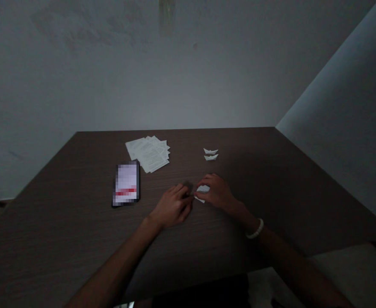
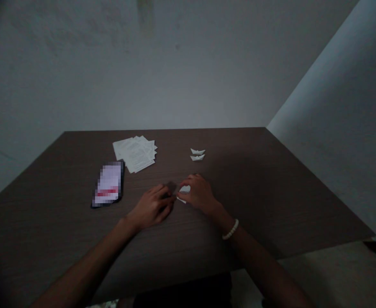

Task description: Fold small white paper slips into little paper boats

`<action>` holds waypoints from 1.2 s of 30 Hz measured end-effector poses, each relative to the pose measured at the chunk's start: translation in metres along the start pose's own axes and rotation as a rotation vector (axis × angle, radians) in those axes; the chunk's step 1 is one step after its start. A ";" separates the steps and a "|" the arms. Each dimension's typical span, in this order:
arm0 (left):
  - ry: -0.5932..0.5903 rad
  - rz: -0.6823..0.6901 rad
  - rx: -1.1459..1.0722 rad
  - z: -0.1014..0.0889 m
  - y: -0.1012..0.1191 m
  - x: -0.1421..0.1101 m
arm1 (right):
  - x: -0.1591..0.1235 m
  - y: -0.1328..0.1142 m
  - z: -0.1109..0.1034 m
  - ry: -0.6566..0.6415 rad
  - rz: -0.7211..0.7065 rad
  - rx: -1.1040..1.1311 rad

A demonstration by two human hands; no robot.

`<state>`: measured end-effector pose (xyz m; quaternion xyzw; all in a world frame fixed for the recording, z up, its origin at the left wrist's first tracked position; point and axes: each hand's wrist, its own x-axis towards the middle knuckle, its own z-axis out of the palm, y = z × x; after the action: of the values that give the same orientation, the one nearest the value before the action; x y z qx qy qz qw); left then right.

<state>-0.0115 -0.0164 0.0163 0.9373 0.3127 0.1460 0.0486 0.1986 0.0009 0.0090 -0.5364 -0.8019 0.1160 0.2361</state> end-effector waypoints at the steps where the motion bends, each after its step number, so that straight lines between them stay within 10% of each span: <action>1: 0.001 -0.001 0.002 0.000 0.000 0.000 | 0.000 0.001 0.000 0.005 0.005 0.003; 19: 0.002 -0.006 0.006 -0.001 0.001 0.000 | 0.010 0.021 0.001 0.131 0.165 -0.041; 28: 0.025 0.003 0.003 -0.002 0.001 0.000 | 0.003 0.026 -0.009 -0.068 -0.194 0.010; 36: 0.009 -0.023 0.017 -0.003 0.002 0.000 | -0.006 0.022 -0.031 -0.187 -0.206 -0.017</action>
<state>-0.0115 -0.0182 0.0198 0.9334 0.3249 0.1470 0.0408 0.2337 0.0020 0.0244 -0.4402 -0.8721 0.1341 0.1664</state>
